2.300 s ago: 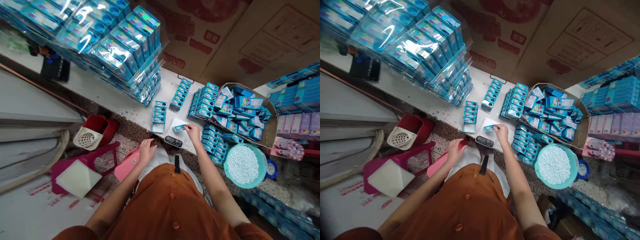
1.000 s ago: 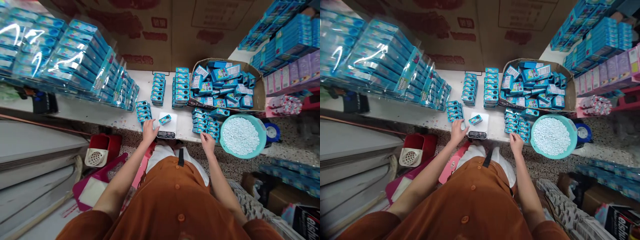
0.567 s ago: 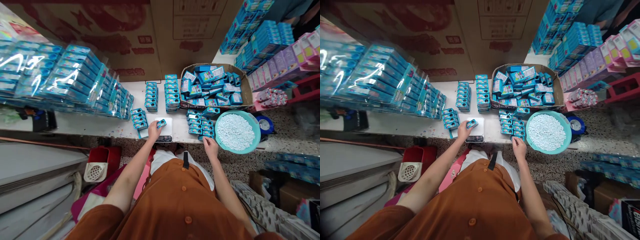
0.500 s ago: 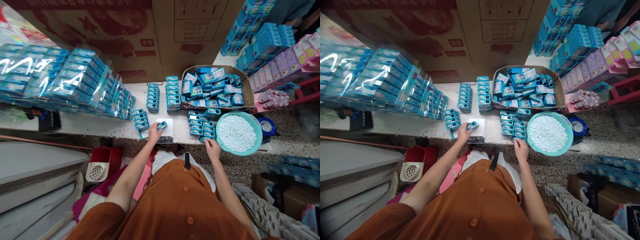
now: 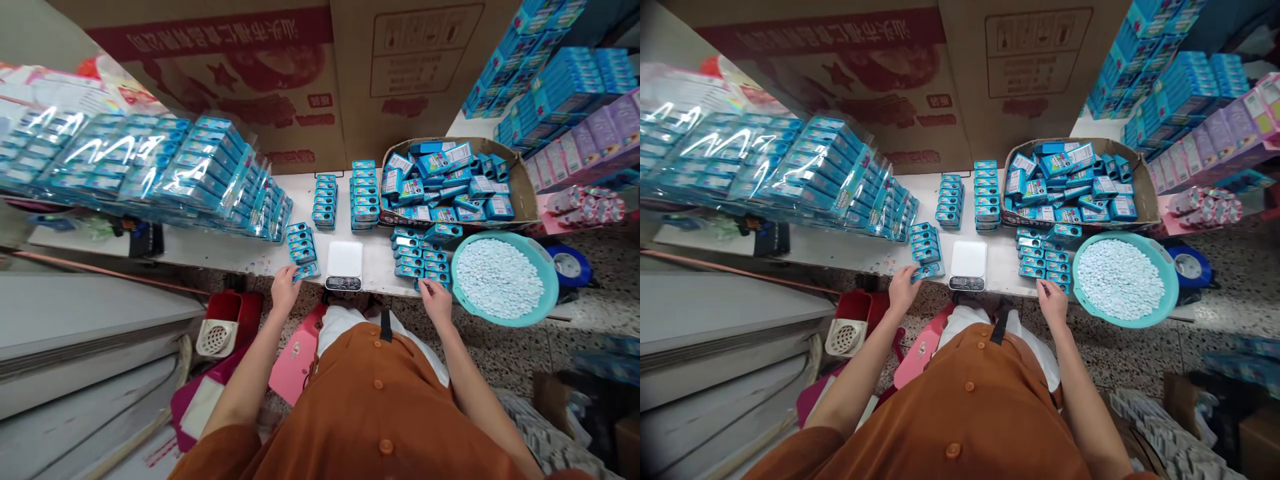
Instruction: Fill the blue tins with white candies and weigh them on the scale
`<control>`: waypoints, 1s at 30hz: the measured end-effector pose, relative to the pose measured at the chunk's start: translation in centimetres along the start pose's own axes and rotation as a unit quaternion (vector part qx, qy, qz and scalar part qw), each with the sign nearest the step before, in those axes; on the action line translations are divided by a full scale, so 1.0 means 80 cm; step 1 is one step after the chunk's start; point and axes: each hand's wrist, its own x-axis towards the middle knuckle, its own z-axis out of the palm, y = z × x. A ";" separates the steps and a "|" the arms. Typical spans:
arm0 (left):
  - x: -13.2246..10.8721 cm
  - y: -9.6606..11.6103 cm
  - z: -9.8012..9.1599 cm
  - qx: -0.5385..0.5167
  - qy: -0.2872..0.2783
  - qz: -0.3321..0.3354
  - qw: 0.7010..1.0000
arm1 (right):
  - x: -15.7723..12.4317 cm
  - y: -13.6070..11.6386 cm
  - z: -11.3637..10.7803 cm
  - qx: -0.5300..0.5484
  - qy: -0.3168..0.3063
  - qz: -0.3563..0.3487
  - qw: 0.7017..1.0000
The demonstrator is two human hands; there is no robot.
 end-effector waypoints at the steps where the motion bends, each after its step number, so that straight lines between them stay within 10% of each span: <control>1: 0.004 -0.005 0.003 0.003 -0.003 0.002 1.000 | 0.001 -0.003 0.002 -0.002 -0.003 -0.004 1.000; 12: 0.046 -0.030 0.033 0.069 -0.071 0.027 0.995 | -0.014 -0.015 0.010 -0.019 0.015 0.024 0.999; 21: 0.054 -0.029 0.050 0.078 -0.010 -0.006 0.997 | -0.041 0.030 -0.025 -0.066 0.096 0.114 0.987; 30: 0.040 0.078 0.055 -0.002 -0.001 0.110 0.994 | 0.021 0.155 -0.106 -0.204 0.189 0.126 0.952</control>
